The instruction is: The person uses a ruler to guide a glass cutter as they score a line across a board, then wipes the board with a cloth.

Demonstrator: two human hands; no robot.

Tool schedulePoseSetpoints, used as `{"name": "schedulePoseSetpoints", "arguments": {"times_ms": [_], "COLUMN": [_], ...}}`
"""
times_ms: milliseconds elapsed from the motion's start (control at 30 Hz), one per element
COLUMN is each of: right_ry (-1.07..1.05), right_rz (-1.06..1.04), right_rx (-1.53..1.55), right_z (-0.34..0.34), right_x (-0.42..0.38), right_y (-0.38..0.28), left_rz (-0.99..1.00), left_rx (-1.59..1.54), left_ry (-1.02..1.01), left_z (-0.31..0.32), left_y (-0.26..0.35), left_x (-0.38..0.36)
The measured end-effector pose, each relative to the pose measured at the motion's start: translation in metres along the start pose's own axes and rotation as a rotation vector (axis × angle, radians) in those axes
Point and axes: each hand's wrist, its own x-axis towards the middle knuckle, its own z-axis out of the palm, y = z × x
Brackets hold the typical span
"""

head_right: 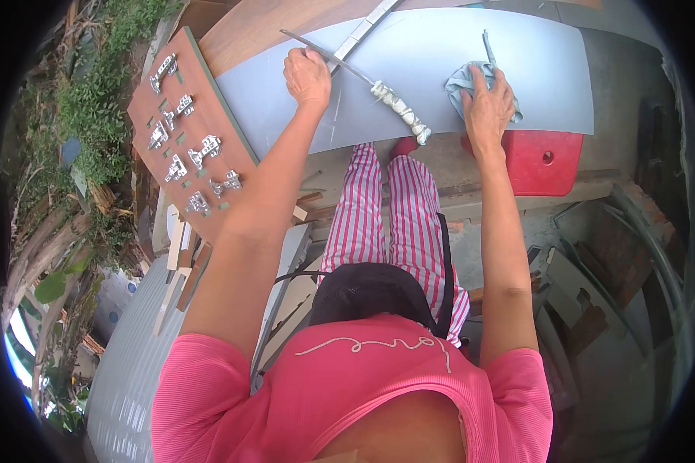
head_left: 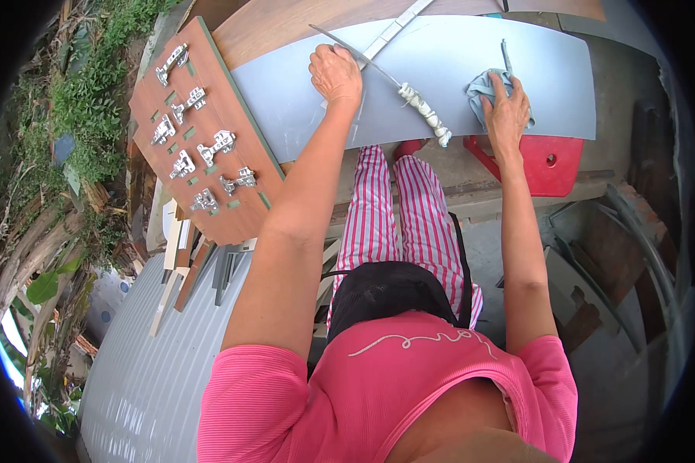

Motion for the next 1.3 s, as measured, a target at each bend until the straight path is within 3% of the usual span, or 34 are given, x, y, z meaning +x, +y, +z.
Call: {"name": "schedulePoseSetpoints", "arguments": {"times_ms": [67, 100, 133, 200, 233, 300, 333, 400, 467, 500, 533, 633, 667, 700, 733, 767, 867, 933, 1000, 1067, 1133, 1200, 1233, 1267, 1300], "right_ry": [-0.012, -0.02, -0.034, 0.005, 0.003, -0.027, -0.042, -0.068, -0.117, -0.117, -0.029, 0.053, 0.145, 0.245, 0.124, 0.0, 0.107, 0.043, 0.085, 0.017, 0.121, -0.015, -0.017, -0.139, -0.261], "right_rz": [0.043, 0.088, 0.134, 0.135, 0.137, 0.133, 0.127, 0.022, -0.16, -0.345, -0.297, -0.288, -0.198, -0.113, 0.089, 0.295, 0.294, 0.356, -0.12, -0.186, -0.249, 0.098, 0.101, 0.256, 0.409], "right_rx": [0.04, 0.181, 0.324, 0.411, 0.481, 0.629, 0.714, 0.876, 0.976, 0.852, 0.782, 0.783, 0.796, 0.805, 0.893, 0.974, 1.012, 1.117, 0.941, 0.892, 0.834, 0.947, 0.946, 0.858, 0.762], "right_z": [-0.005, -0.009, -0.013, -0.047, -0.06, -0.09, -0.102, -0.117, -0.117, -0.116, -0.101, -0.099, -0.095, -0.093, -0.091, -0.092, -0.108, -0.126, -0.133, -0.118, -0.105, -0.1, -0.096, -0.091, -0.087], "right_x": [0.009, 0.013, 0.014, 0.011, 0.009, -0.001, -0.008, -0.025, -0.043, -0.047, -0.053, -0.029, -0.021, -0.013, -0.004, 0.003, 0.012, -0.008, -0.024, -0.046, -0.04, -0.04, -0.039, -0.035, -0.034], "right_y": [0.012, 0.021, 0.023, 0.001, -0.011, -0.045, -0.067, -0.11, -0.152, -0.169, -0.173, -0.154, -0.145, -0.134, -0.119, -0.106, -0.091, -0.109, -0.133, -0.15, -0.137, -0.121, -0.107, -0.093, -0.084], "left_rz": [-0.206, -0.316, -0.309, -0.616, -0.613, -0.694, -0.691, -0.738, -0.734, -0.714, -0.69, -0.683, -0.702, -0.573, -0.427, -0.443, -0.425, -0.456, -0.614, -0.745, -0.734, -0.765, -0.53, -0.295, -0.29], "left_rx": [-0.303, -0.443, -0.433, -1.353, -1.342, -1.661, -1.657, -1.792, -1.709, -1.783, -1.855, -1.819, -1.823, -1.731, -1.636, -1.6, -1.511, -1.443, -1.292, -1.696, -1.552, -1.681, -1.426, -1.174, -1.179], "left_ry": [-0.019, -0.134, -0.127, -0.369, -0.361, -0.587, -0.585, -0.703, -0.839, -0.965, -1.09, -1.117, -1.116, -1.211, -1.298, -1.333, -1.425, -1.381, -1.208, -1.252, -1.225, -1.42, -1.405, -1.364, -1.366], "left_z": [-0.021, -0.038, -0.055, -0.085, -0.099, -0.123, -0.13, -0.137, -0.14, -0.139, -0.138, -0.152, -0.157, -0.161, -0.163, -0.159, -0.142, -0.136, -0.128, -0.124, -0.133, -0.151, -0.161, -0.169, -0.165], "left_y": [0.0, -0.004, -0.006, -0.007, -0.004, 0.001, 0.005, 0.017, 0.039, 0.047, 0.054, 0.079, 0.086, 0.093, 0.099, 0.096, 0.085, 0.081, 0.085, 0.077, 0.077, 0.079, 0.078, 0.076, 0.071], "left_x": [0.009, 0.014, 0.014, 0.011, 0.006, -0.004, -0.01, -0.024, -0.044, -0.057, -0.067, -0.064, -0.069, -0.071, -0.07, -0.071, -0.069, -0.072, -0.077, -0.098, -0.111, -0.11, -0.115, -0.118, -0.115]}}
